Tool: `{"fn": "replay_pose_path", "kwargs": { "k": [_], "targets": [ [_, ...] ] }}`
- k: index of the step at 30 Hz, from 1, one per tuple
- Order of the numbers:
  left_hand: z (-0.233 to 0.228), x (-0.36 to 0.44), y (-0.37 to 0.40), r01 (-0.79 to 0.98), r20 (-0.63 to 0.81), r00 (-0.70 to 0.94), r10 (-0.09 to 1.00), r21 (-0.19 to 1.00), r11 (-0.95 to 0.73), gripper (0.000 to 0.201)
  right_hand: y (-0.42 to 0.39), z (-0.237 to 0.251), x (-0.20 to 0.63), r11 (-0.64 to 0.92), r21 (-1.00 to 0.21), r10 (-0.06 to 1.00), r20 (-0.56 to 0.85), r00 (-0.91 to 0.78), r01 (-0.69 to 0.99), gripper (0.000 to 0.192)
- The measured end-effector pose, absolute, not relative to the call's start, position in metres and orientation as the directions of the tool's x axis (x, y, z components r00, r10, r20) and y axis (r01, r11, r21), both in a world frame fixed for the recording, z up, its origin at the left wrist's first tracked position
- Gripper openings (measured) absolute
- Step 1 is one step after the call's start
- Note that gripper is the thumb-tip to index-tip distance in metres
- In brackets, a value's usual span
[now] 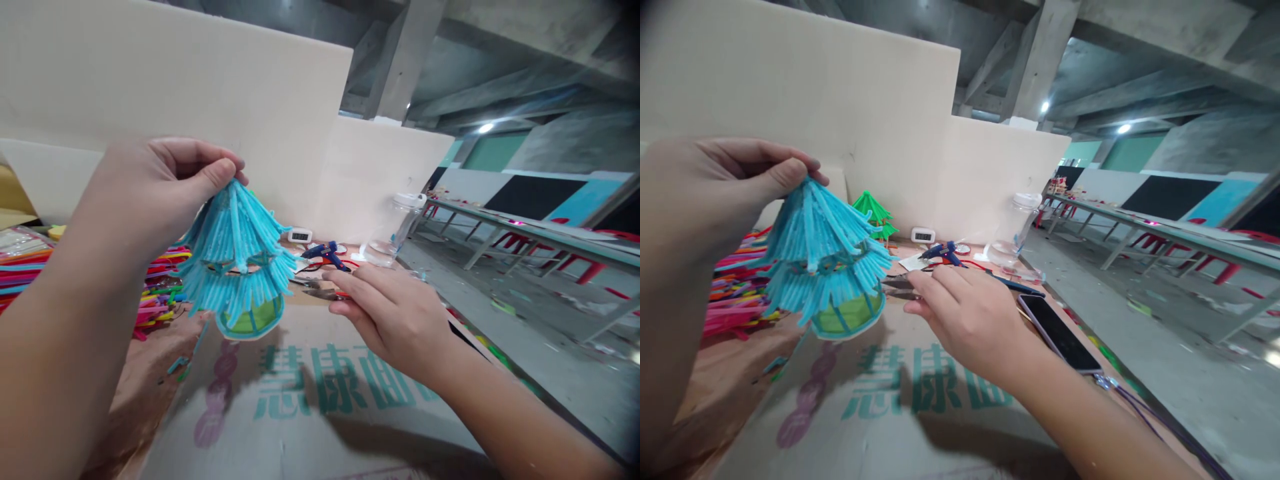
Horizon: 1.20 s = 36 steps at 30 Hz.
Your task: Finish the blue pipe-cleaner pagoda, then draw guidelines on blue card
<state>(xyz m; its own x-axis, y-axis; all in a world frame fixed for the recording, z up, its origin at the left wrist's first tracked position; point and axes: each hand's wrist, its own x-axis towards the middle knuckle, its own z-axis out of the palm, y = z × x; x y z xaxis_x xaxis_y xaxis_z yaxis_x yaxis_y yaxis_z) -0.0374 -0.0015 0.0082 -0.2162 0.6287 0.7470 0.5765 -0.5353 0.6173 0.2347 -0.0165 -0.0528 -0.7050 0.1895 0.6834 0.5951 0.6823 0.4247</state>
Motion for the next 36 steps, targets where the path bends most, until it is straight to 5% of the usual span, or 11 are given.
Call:
{"fn": "replay_pose_path", "kwargs": {
  "k": [12, 36],
  "targets": [
    [0.008, -0.035, -0.004, 0.616, 0.772, -0.227, 0.594, 0.586, -0.526, 0.023, -0.015, -0.059, 0.235, 0.636, 0.552, 0.109, 0.628, -0.771, 0.539, 0.027],
    [0.006, -0.042, 0.004, 0.599, 0.768, -0.209, 0.605, 0.59, -0.542, 0.027, -0.015, -0.058, 0.231, 0.656, 0.568, 0.089, 0.596, -0.798, 0.498, 0.02]
  ]
}}
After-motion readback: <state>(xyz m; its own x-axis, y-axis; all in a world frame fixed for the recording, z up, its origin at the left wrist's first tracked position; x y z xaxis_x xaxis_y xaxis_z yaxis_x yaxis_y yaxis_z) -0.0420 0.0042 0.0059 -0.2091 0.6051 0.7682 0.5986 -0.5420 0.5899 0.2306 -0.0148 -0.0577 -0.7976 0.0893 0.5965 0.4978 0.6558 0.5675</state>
